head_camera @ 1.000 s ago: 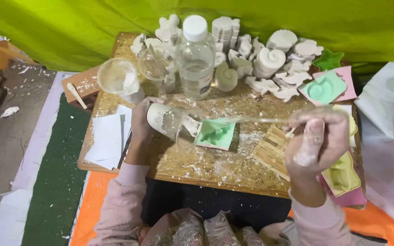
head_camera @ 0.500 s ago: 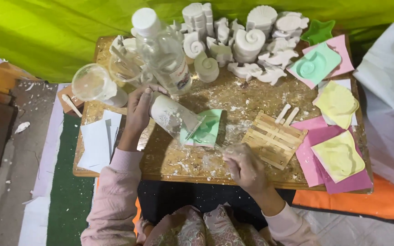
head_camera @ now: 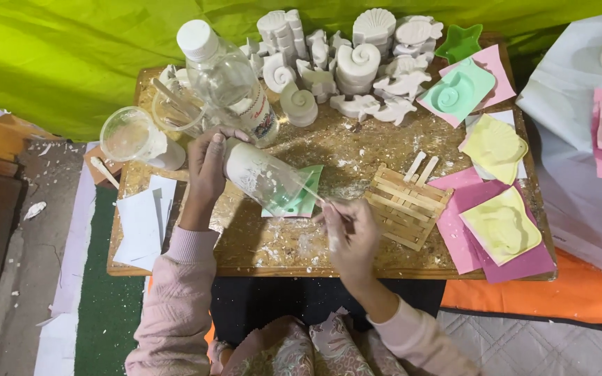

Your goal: Mixing a white liquid mixture and carefully pouring/spreading it into small silicone molds.

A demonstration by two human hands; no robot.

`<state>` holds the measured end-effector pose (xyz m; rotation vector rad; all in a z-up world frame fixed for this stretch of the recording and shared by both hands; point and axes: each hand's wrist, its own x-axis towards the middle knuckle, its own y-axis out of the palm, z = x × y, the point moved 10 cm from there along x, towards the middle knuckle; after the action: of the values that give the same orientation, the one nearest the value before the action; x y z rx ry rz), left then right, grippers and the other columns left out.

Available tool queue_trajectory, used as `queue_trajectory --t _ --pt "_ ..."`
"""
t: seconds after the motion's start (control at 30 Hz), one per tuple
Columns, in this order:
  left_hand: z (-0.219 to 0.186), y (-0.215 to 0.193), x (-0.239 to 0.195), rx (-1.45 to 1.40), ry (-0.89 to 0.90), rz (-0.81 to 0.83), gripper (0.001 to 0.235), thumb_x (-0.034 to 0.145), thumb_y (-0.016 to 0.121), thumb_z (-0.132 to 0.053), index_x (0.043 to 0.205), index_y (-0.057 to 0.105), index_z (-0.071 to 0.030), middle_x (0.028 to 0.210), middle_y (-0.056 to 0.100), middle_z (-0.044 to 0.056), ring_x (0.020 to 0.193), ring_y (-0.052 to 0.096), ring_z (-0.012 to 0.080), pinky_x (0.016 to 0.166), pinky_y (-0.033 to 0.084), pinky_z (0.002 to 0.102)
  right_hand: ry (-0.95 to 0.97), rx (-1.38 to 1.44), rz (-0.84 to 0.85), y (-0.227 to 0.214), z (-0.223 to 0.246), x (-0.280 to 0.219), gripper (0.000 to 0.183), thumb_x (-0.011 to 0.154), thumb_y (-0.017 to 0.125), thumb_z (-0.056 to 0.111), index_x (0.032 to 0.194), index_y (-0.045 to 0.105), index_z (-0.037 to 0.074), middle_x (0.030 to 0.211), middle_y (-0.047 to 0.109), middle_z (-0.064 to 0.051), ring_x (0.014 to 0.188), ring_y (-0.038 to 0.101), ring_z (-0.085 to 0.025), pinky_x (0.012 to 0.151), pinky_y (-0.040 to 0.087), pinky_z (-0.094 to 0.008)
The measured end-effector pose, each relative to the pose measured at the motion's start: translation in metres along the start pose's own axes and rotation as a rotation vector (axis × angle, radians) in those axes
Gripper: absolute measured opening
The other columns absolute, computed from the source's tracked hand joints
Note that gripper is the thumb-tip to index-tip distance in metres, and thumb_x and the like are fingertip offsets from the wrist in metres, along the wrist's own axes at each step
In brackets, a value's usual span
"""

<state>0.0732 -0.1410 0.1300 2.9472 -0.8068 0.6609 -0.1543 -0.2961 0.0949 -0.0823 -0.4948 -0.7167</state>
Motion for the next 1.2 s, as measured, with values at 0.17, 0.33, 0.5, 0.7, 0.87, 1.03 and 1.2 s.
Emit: queue_trajectory --t 0.17,0.33,0.5,0.7,0.87,1.03,1.2 --pt "-0.016 0.001 0.0 -0.004 0.052 -0.011 0.044 0.102 0.046 -0.033 0.099 0.074 0.001 0.054 0.056 0.007 0.041 0.052 0.008 0.039 0.041 0.018 0.491 0.182 0.034 0.042 0.004 0.012 0.003 0.099 0.052 -0.001 0.1 0.055 -0.001 0.081 0.063 -0.013 0.065 0.062 -0.015 0.048 0.053 -0.02" --pt "-0.032 0.0 -0.001 0.011 0.062 -0.017 0.043 0.102 0.045 -0.031 0.1 0.074 0.001 0.052 0.052 0.006 0.042 0.05 0.0074 0.041 0.04 0.017 0.589 0.15 0.206 0.055 -0.019 0.007 0.03 0.1 0.049 0.001 0.129 0.058 -0.001 0.098 0.069 -0.024 0.068 0.061 -0.013 0.049 0.051 -0.02" --pt "-0.025 0.001 -0.002 0.056 0.072 0.004 0.04 0.102 0.047 -0.03 0.097 0.076 -0.002 0.048 0.049 0.006 0.041 0.047 0.0075 0.041 0.037 0.018 0.425 0.14 0.361 0.06 -0.026 0.01 0.028 0.098 0.054 0.004 0.123 0.066 -0.001 0.061 0.063 -0.015 0.047 0.051 -0.012 0.038 0.043 -0.019" --pt "0.003 0.002 0.001 -0.05 -0.022 0.033 0.042 0.103 0.043 -0.029 0.1 0.074 -0.001 0.049 0.052 0.003 0.042 0.052 0.0043 0.041 0.041 0.015 -0.001 -0.345 0.452 0.053 0.003 0.03 0.02 0.091 0.061 0.008 0.105 0.074 0.001 0.071 0.068 -0.021 0.05 0.064 -0.035 0.04 0.049 -0.036" --pt "0.026 0.0 -0.003 -0.066 -0.081 0.066 0.043 0.104 0.04 -0.027 0.102 0.074 -0.001 0.05 0.053 0.004 0.042 0.055 0.0055 0.041 0.044 0.016 -0.377 -0.765 0.5 0.059 -0.001 0.018 0.015 0.097 0.056 0.007 0.099 0.071 0.005 0.072 0.063 -0.013 0.046 0.057 -0.016 0.04 0.048 -0.023" --pt "0.041 0.0 -0.004 -0.009 -0.111 0.118 0.043 0.105 0.041 -0.025 0.102 0.075 0.0 0.05 0.057 0.009 0.04 0.058 0.0101 0.039 0.048 0.019 -0.764 -0.906 0.412 0.067 -0.002 0.006 0.017 0.101 0.049 0.017 0.09 0.062 0.013 0.076 0.053 -0.005 0.044 0.055 -0.014 0.037 0.048 -0.025" --pt "0.023 0.001 0.002 0.106 -0.117 0.109 0.04 0.106 0.043 -0.029 0.103 0.077 -0.008 0.054 0.055 0.007 0.045 0.05 0.0085 0.047 0.043 0.018 -0.74 -0.972 0.426 0.063 -0.015 0.007 0.022 0.095 0.06 0.016 0.073 0.061 0.013 0.066 0.055 -0.002 0.039 0.053 -0.012 0.035 0.041 -0.023"
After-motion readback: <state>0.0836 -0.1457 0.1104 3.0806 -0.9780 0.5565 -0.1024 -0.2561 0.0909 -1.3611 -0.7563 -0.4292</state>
